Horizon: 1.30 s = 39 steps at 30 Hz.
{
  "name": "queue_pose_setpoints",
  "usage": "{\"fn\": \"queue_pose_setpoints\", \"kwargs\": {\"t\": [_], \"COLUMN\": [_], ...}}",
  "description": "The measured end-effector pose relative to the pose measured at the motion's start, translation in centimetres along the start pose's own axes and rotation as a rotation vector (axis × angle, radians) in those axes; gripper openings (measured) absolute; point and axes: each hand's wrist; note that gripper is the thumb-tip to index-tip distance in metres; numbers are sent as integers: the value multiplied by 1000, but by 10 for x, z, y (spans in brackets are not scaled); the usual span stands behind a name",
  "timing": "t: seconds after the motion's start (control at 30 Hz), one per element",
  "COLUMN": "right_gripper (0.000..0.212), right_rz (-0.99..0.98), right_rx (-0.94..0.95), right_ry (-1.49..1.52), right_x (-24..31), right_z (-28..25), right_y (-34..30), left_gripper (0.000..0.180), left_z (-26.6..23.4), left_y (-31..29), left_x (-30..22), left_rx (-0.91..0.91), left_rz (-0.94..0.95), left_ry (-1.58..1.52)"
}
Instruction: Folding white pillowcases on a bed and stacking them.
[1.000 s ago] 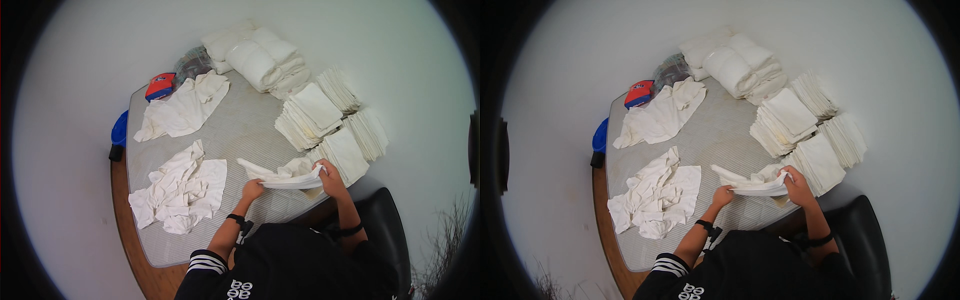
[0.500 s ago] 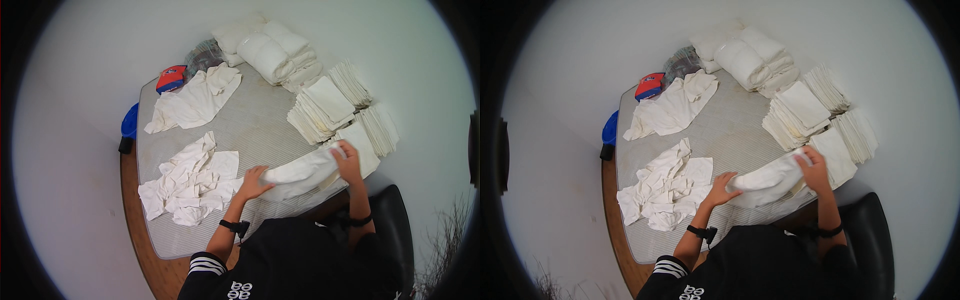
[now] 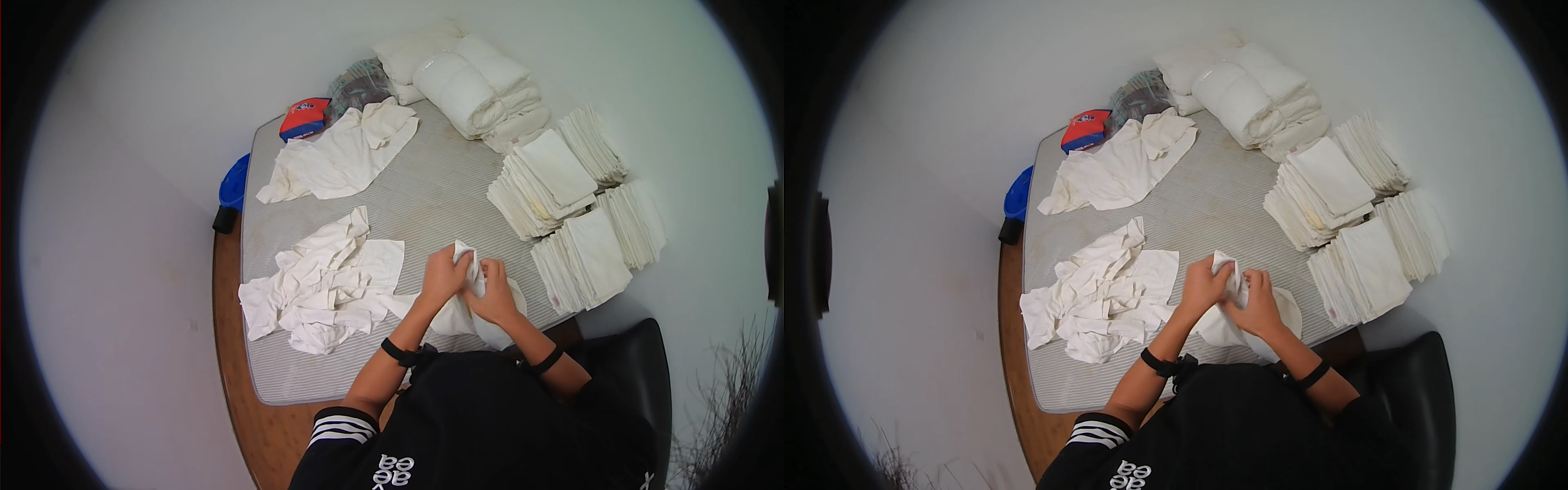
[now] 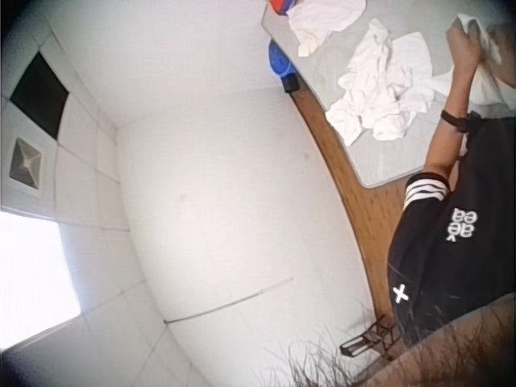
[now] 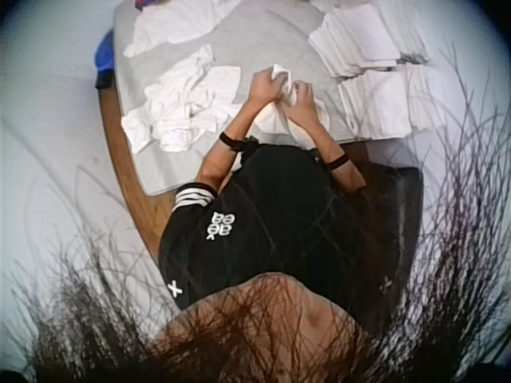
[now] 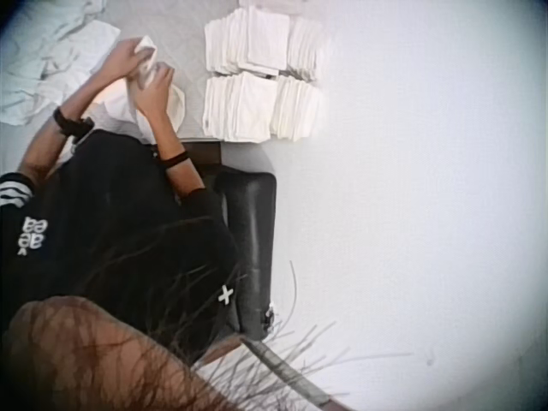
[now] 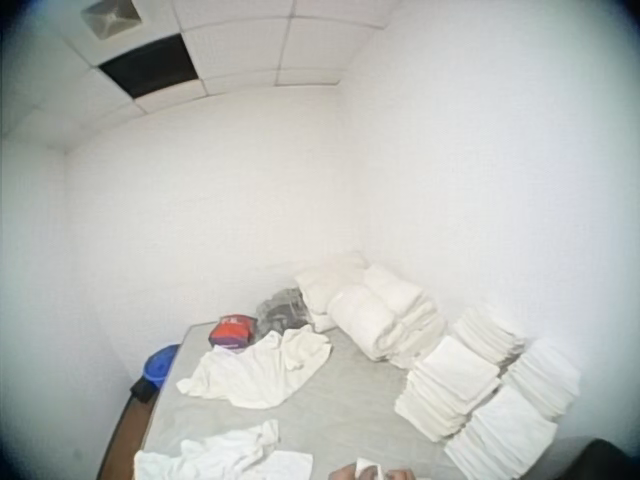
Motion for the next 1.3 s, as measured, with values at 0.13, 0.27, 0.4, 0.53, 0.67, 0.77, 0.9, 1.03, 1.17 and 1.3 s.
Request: {"fn": "queue_pose_setpoints", "kwargs": {"t": [0.13, 0.27, 0.4, 0.53, 0.67, 0.77, 0.9, 1.03, 1.17, 1.3], "right_gripper": [49, 38, 28, 23, 23, 24, 23, 22, 26, 39], "right_rz": [61, -42, -65, 177, 195, 284, 363, 371, 269, 89], "right_rx": [-30, -151, -166, 10, 138, 339, 508, 484, 604, 1210], "right_ry": [-119, -58, -59, -60, -142, -143, -5, 145, -64, -367], "right_x": [-15, -19, -26, -44, -124, -174, -199, -227, -204, -246], "right_z": [15, 5, -3, -12, 9, 9, -3, -9, -45, -57], "right_y": [-3, 9, 20, 17, -3, -17, -25, -25, -21, -53], "left_gripper": [23, 22, 19, 16, 16, 16, 17, 17, 20, 25], "left_z": [-2, -2, 5, -7, -30, -56, -81, -91, -109, -97], "left_y": [6, 5, -1, 0, -2, -7, -38, -75, -123, -181], "left_x": [-14, -31, -28, -30, -31, 10, 48, 79, 101, 142], "left_rx": [-89, 0, 11, -36, -84, -152, -189, -285, -329, 111], "left_rz": [15, 33, 116, -6, -54, -157, -270, -379, -560, -706], "left_ry": [23, 55, -10, -211, -314, -344, -428, -433, -452, -293]}}
Point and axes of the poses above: each hand's wrist, its own y-axis towards the middle knuckle, its own z-axis out of the palm, x = y × z, and after that the axes turned 5 degrees about x, right-handed
